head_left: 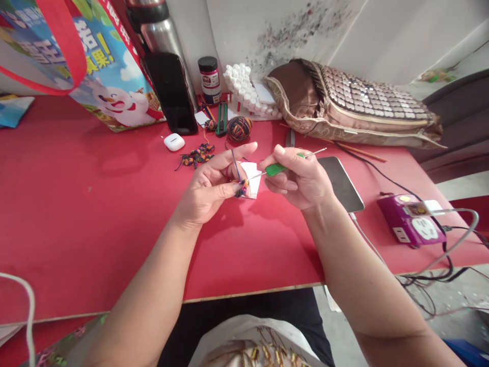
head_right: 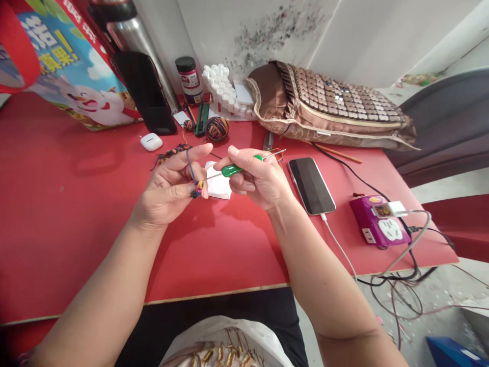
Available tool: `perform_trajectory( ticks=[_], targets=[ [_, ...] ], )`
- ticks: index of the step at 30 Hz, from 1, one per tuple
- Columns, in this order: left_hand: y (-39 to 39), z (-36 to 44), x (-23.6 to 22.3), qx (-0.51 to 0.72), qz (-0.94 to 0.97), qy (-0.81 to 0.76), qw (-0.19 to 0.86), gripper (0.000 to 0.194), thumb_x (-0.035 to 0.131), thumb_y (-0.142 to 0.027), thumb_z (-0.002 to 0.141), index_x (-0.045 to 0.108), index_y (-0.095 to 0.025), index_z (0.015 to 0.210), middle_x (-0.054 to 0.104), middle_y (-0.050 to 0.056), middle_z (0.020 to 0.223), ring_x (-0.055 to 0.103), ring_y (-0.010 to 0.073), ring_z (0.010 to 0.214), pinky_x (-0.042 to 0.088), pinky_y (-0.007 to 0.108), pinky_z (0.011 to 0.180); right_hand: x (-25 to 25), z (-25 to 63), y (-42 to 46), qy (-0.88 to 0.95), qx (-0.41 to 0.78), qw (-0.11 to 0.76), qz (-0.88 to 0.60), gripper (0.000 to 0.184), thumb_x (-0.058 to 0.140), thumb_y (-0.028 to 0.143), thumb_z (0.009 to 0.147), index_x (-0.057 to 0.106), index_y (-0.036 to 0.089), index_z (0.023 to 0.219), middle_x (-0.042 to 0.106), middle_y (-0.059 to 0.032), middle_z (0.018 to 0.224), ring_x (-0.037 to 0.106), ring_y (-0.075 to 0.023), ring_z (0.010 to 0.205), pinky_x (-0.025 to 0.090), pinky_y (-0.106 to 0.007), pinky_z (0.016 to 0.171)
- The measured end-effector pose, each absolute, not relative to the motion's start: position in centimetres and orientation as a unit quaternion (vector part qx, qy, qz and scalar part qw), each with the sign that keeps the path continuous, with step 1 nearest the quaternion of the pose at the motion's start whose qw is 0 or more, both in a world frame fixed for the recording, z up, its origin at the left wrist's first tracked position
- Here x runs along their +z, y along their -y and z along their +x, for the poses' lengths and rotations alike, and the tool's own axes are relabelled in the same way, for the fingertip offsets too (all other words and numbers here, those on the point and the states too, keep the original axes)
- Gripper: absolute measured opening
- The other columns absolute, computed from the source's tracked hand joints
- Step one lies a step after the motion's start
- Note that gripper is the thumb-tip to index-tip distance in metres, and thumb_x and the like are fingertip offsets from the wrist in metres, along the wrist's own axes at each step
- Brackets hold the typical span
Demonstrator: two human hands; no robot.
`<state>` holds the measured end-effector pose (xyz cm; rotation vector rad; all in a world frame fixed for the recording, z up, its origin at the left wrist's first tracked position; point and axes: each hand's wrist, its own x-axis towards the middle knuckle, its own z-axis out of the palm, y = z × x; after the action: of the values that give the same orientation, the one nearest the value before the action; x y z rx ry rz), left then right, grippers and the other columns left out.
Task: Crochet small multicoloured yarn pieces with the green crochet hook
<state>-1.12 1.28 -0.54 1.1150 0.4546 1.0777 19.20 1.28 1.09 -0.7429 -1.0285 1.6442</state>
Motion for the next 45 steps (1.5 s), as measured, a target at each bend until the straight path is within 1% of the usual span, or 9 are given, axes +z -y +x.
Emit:
perform_trajectory(
  ticks=[4,9,13,17,20,28,33,38,45],
  targets=[
    [-1.0,-0.9,-0.7,0.510,0.481,-0.239,0.672,0.041,0.097,-0.027,0.079,0.090,-0.029,0.119,0.076,0.002,0.077,0.072,0.0154,0.070,0.064,0.028,0.070,1.0,18.7,-1.0,0.429,0.676,0.520,-0.297,0.045,0.093,0.057,0.081,0.078,0.016,0.067,0.047,0.0074,0.046,0.024,-0.0014,0.038,0.024,-0.024,0.041],
    [-0.5,-0.3,-0.5,0.537,0.494,-0.257,0.634,0.028,0.094,-0.026,0.082,0.091,-0.028,0.110,0.080,0.003,0.083,0.075,0.0162,0.075,0.065,0.028,0.072,0.9,18.1,-0.8,0.431,0.656,0.529,-0.323,0.046,0.091,0.060,0.082,0.079,0.017,0.068,0.045,0.0074,0.046,0.026,-0.0029,0.041,0.027,-0.025,0.043],
    [-0.6,-0.2,-0.6,0.555,0.488,-0.291,0.607,0.034,0.095,-0.025,0.080,0.090,-0.028,0.113,0.078,0.002,0.084,0.073,0.0156,0.077,0.063,0.027,0.071,0.8,17.1,-0.5,0.402,0.623,0.570,-0.355,0.048,0.088,0.064,0.084,0.079,0.019,0.071,0.047,0.0070,0.050,0.029,-0.0042,0.044,0.032,-0.025,0.045],
    [-0.7,-0.3,-0.8,0.569,0.483,-0.310,0.590,0.041,0.096,-0.025,0.077,0.089,-0.030,0.117,0.071,0.000,0.078,0.068,0.0143,0.073,0.061,0.027,0.071,0.8,16.4,-0.2,0.390,0.598,0.605,-0.353,0.049,0.090,0.066,0.082,0.080,0.019,0.070,0.051,0.0058,0.053,0.030,-0.0038,0.045,0.031,-0.026,0.045],
    [-0.7,-0.2,-0.8,0.580,0.486,-0.312,0.574,0.041,0.095,-0.025,0.077,0.089,-0.031,0.117,0.067,-0.001,0.076,0.063,0.0122,0.070,0.057,0.025,0.068,0.8,16.3,-0.1,0.396,0.581,0.616,-0.355,0.048,0.090,0.065,0.082,0.081,0.019,0.070,0.052,0.0050,0.055,0.030,-0.0041,0.046,0.030,-0.026,0.046],
    [-0.4,-0.1,-0.7,0.586,0.500,-0.332,0.544,0.038,0.089,-0.022,0.082,0.088,-0.029,0.119,0.064,0.001,0.078,0.056,0.0136,0.070,0.054,0.027,0.067,1.3,16.5,0.1,0.403,0.552,0.614,-0.395,0.049,0.087,0.066,0.084,0.079,0.021,0.068,0.045,0.0042,0.054,0.033,-0.0078,0.049,0.028,-0.030,0.048],
    [-0.5,-0.2,-0.6,0.576,0.505,-0.325,0.554,0.040,0.091,-0.024,0.081,0.087,-0.030,0.121,0.065,0.001,0.078,0.058,0.0142,0.071,0.055,0.027,0.065,1.1,16.3,0.1,0.392,0.571,0.613,-0.378,0.050,0.085,0.067,0.087,0.079,0.021,0.069,0.045,0.0047,0.054,0.029,-0.0064,0.048,0.030,-0.029,0.048],
    [-0.5,-0.2,-0.5,0.591,0.508,-0.315,0.542,0.043,0.090,-0.019,0.081,0.086,-0.032,0.122,0.063,0.000,0.080,0.060,0.0132,0.072,0.055,0.026,0.067,0.8,16.1,0.2,0.376,0.611,0.608,-0.341,0.048,0.087,0.065,0.087,0.081,0.020,0.070,0.045,0.0060,0.053,0.023,-0.0041,0.046,0.028,-0.027,0.047],
    [-0.3,0.0,-0.3,0.592,0.523,-0.324,0.520,0.041,0.089,-0.024,0.085,0.083,-0.029,0.126,0.070,0.001,0.084,0.061,0.0144,0.074,0.056,0.028,0.070,0.8,16.2,0.0,0.369,0.612,0.597,-0.364,0.048,0.084,0.065,0.090,0.081,0.020,0.074,0.047,0.0059,0.055,0.025,-0.0047,0.046,0.030,-0.028,0.047]
  ],
)
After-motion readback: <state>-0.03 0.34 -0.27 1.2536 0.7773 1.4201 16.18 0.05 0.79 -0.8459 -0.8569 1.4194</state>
